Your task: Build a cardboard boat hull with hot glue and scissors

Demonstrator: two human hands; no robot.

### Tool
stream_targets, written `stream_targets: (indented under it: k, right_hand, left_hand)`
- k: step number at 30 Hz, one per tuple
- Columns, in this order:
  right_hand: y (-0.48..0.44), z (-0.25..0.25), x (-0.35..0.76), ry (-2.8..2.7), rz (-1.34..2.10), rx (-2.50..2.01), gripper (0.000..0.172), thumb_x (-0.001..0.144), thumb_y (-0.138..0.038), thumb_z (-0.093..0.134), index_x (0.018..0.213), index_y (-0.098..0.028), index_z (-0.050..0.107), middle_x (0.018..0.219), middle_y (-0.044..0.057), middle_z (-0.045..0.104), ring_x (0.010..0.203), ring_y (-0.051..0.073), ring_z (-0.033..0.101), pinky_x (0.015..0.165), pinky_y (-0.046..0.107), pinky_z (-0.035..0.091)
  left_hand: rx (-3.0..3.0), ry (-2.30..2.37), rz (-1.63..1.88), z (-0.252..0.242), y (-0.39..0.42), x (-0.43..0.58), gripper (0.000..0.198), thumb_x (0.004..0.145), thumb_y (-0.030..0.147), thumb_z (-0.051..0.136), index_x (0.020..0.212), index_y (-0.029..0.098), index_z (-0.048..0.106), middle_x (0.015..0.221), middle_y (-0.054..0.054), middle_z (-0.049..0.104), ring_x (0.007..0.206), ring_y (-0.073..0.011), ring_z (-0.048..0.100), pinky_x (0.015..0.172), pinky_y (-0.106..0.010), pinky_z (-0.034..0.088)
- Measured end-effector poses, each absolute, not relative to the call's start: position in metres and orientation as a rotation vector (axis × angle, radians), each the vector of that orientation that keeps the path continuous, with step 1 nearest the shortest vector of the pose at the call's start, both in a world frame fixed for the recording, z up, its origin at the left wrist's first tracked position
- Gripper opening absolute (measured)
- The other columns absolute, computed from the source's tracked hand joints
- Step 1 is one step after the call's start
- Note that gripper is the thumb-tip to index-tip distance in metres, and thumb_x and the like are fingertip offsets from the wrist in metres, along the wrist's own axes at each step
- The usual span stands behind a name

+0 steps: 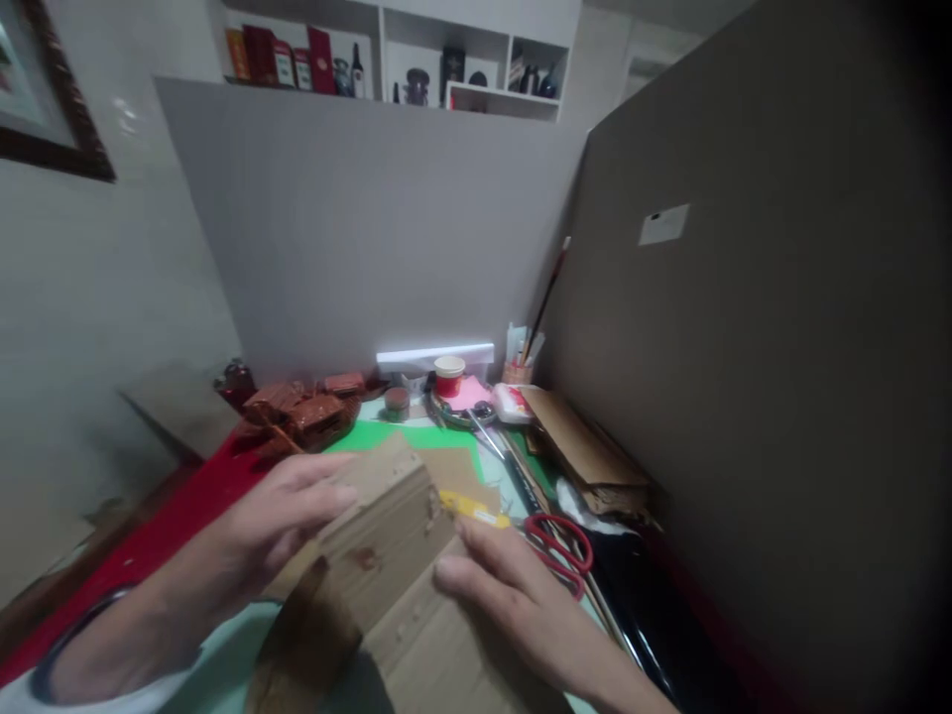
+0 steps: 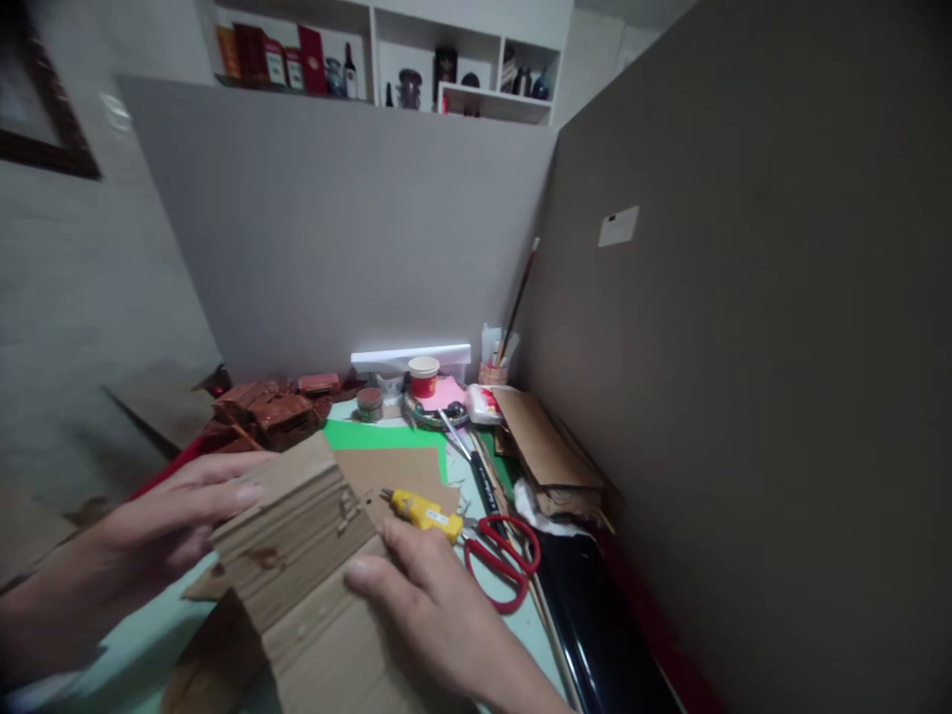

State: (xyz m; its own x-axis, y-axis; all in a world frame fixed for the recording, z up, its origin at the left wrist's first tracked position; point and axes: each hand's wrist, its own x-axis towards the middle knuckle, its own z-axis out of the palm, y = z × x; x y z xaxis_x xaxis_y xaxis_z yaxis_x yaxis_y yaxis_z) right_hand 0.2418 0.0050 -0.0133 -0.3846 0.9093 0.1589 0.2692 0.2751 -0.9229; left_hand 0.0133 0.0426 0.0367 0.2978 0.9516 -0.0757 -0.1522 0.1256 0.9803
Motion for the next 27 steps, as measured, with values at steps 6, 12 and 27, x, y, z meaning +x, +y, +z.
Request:
stream_targets:
  k: [6,12,27]
  right_hand:
    - [0.017,-0.026,0.250,-1.766,0.717,-1.238,0.028,0.104,-0.043,0.045,0.110,-0.020,0.059,0.107,0.007,0.063,0.101,0.025,0.059,0.090,0.038,0.045]
    - [0.010,-0.008,0.245,-1.744,0.133,-1.083,0.022,0.102,-0.027,0.057,0.123,-0.028,0.056,0.123,0.004,0.060,0.111,0.021,0.058,0.098,0.032,0.045]
    - [0.008,0.030,0.205,-1.786,-0.532,-0.858,0.034,0.095,-0.017,0.064,0.129,-0.017,0.058,0.117,0.011,0.066,0.106,0.025,0.062,0.090,0.036,0.053]
  left_hand:
    - [1.179,0.740,0.912,0.032,0.043,0.022,0.024,0.081,0.032,0.078,0.103,0.025,0.082,0.089,-0.002,0.081,0.079,-0.0187,0.073,0.074,-0.024,0.057]
    - [1.318,0.807,1.052,0.029,0.036,0.021,0.023,0.086,0.037,0.074,0.106,0.027,0.080,0.098,-0.003,0.077,0.091,-0.0217,0.069,0.081,-0.027,0.054]
    - [1.654,0.778,1.241,0.036,0.029,0.010,0.014,0.089,0.032,0.073,0.077,0.026,0.073,0.088,0.002,0.075,0.085,-0.0163,0.066,0.077,-0.020,0.051]
